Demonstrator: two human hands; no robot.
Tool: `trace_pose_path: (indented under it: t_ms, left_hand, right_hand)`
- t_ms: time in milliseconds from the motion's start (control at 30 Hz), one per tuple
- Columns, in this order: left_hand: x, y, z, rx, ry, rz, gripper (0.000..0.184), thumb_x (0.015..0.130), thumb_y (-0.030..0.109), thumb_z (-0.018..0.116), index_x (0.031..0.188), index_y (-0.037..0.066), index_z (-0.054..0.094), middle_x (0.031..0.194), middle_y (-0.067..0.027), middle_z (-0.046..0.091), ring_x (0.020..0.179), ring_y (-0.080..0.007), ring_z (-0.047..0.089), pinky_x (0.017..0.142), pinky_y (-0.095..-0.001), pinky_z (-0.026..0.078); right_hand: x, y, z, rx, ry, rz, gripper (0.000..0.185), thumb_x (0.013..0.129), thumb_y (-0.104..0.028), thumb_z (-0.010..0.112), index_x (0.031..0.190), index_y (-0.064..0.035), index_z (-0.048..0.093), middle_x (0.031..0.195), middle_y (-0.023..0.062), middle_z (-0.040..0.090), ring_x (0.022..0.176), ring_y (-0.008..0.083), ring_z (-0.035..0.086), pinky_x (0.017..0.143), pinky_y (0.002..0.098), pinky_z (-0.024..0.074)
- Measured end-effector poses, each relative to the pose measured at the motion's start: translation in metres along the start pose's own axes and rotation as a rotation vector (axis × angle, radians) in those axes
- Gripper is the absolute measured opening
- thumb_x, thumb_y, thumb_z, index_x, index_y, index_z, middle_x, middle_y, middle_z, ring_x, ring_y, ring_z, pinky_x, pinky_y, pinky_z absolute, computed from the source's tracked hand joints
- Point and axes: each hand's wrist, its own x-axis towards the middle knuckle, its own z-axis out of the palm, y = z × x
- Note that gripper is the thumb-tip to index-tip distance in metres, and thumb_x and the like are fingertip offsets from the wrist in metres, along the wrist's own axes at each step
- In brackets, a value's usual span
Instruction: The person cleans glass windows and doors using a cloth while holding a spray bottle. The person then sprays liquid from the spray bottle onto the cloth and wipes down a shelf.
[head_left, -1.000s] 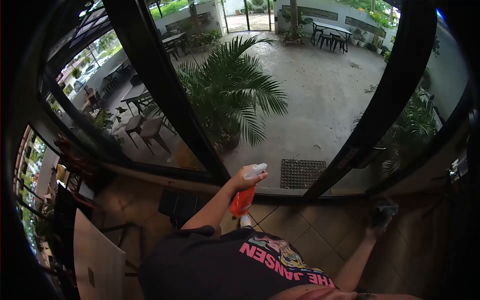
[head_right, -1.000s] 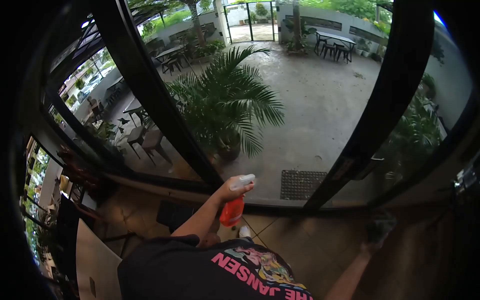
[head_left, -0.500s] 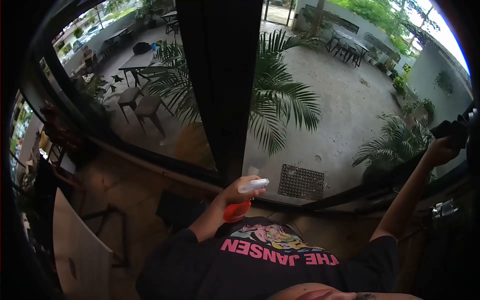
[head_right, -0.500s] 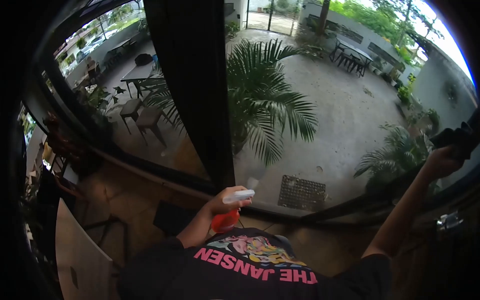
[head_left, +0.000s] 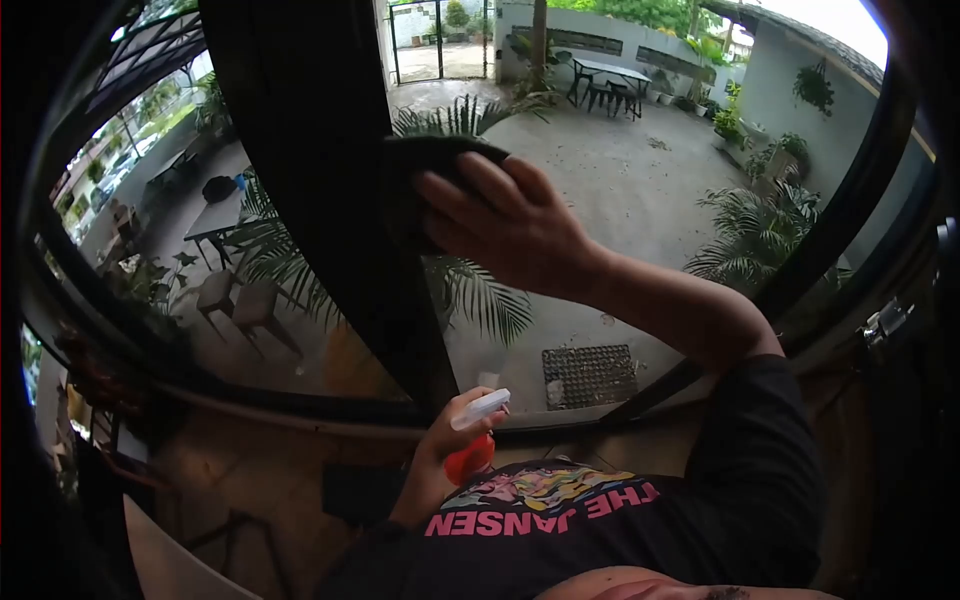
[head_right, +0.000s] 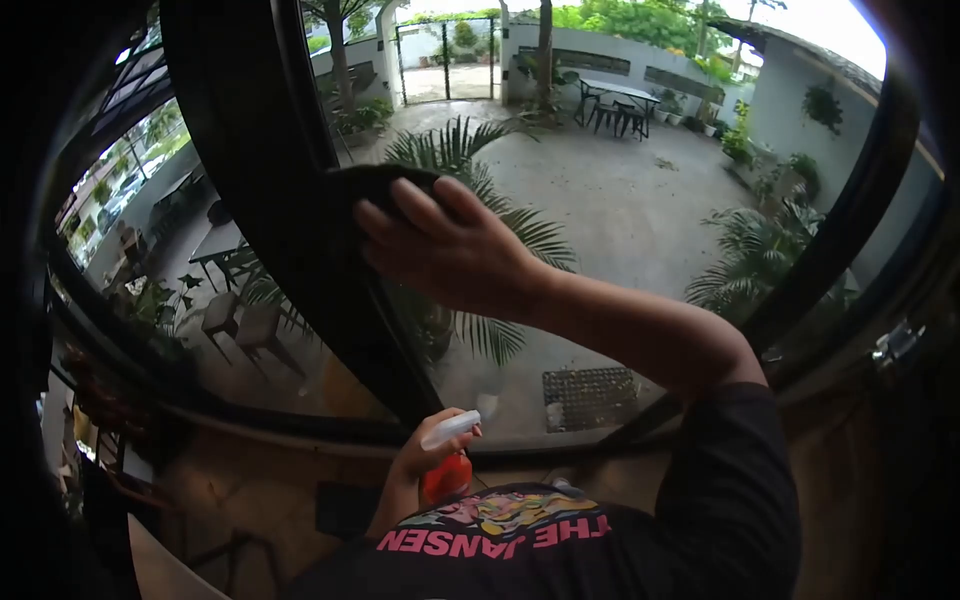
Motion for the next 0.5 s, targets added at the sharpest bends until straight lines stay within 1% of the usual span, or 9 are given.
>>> trace_pose_path:
  t_ms: [67, 133, 200, 233, 333, 433, 467, 500]
  left_hand:
    - [-0.005, 0.000, -0.001, -0.064, 0.010, 0.025, 0.031, 0.092, 0.025, 0.070, 0.112, 0.002, 0.062, 0.099, -0.0031, 0.067, 0.080, -0.0086, 0.061, 0.072, -0.0246, 0.050]
    - [-0.015, -0.001, -0.012, -0.096, 0.011, 0.062, 0.031, 0.092, 0.025, 0.070, 0.111, 0.002, 0.062, 0.099, -0.0029, 0.067, 0.080, -0.0084, 0.061, 0.071, -0.0245, 0.050]
    - [-0.035, -0.007, -0.021, -0.110, 0.086, 0.033, 0.031, 0.092, 0.026, 0.070, 0.111, 0.003, 0.062, 0.098, -0.0021, 0.067, 0.080, -0.0084, 0.061, 0.071, -0.0249, 0.050]
    - [-0.040, -0.010, -0.024, -0.111, 0.084, 0.042, 0.031, 0.092, 0.026, 0.070, 0.111, 0.003, 0.062, 0.098, -0.0021, 0.067, 0.080, -0.0084, 0.061, 0.071, -0.0249, 0.050]
    - [-0.055, -0.016, -0.034, -0.001, 0.162, -0.114, 0.032, 0.093, 0.027, 0.069, 0.114, 0.004, 0.062, 0.097, -0.0024, 0.068, 0.078, -0.0085, 0.061, 0.070, -0.0251, 0.051]
    - [-0.060, -0.020, -0.045, 0.050, 0.175, -0.090, 0.033, 0.093, 0.027, 0.069, 0.115, 0.004, 0.061, 0.096, -0.0030, 0.068, 0.076, -0.0085, 0.061, 0.069, -0.0252, 0.051]
    - [-0.059, -0.021, -0.046, 0.073, 0.184, -0.079, 0.033, 0.093, 0.027, 0.069, 0.116, 0.004, 0.061, 0.096, -0.0033, 0.068, 0.076, -0.0085, 0.061, 0.069, -0.0253, 0.051]
    - [-0.060, -0.020, -0.047, 0.035, 0.195, -0.090, 0.034, 0.093, 0.027, 0.069, 0.116, 0.004, 0.061, 0.096, -0.0036, 0.069, 0.076, -0.0088, 0.061, 0.069, -0.0258, 0.052]
  right_hand:
    - [-0.001, 0.006, 0.009, 0.045, 0.031, -0.244, 0.032, 0.086, -0.009, 0.066, 0.116, -0.0172, 0.063, 0.136, 0.0020, 0.053, 0.127, 0.0252, 0.047, 0.101, 0.0451, 0.0395]
    - [0.053, 0.065, -0.033, -0.312, 0.008, -0.047, 0.029, 0.090, -0.015, 0.067, 0.117, -0.0222, 0.065, 0.135, -0.0039, 0.053, 0.125, 0.0185, 0.048, 0.095, 0.0370, 0.0461]
    - [0.061, 0.063, -0.030, -0.329, 0.006, -0.052, 0.028, 0.090, -0.015, 0.067, 0.116, -0.0221, 0.065, 0.135, -0.0024, 0.053, 0.124, 0.0187, 0.048, 0.093, 0.0369, 0.0464]
    - [0.065, 0.062, -0.028, -0.338, 0.005, -0.045, 0.027, 0.089, -0.015, 0.066, 0.115, -0.0220, 0.065, 0.134, -0.0010, 0.053, 0.123, 0.0190, 0.048, 0.091, 0.0368, 0.0468]
    - [0.075, 0.056, -0.025, -0.374, 0.010, -0.018, 0.024, 0.089, -0.016, 0.066, 0.112, -0.0216, 0.065, 0.133, 0.0033, 0.053, 0.121, 0.0198, 0.049, 0.085, 0.0365, 0.0478]
    - [0.089, 0.045, -0.022, -0.431, 0.021, 0.003, 0.021, 0.089, -0.017, 0.065, 0.109, -0.0212, 0.064, 0.132, 0.0076, 0.053, 0.119, 0.0206, 0.049, 0.079, 0.0362, 0.0489]
    - [0.059, 0.010, -0.004, -0.324, -0.017, -0.230, 0.025, 0.088, -0.021, 0.066, 0.113, -0.0207, 0.062, 0.131, 0.0066, 0.052, 0.114, 0.0224, 0.049, 0.081, 0.0364, 0.0466]
    - [0.035, -0.002, 0.000, -0.214, -0.051, -0.282, 0.030, 0.086, -0.017, 0.068, 0.116, -0.0179, 0.062, 0.133, 0.0056, 0.051, 0.118, 0.0217, 0.049, 0.086, 0.0367, 0.0463]
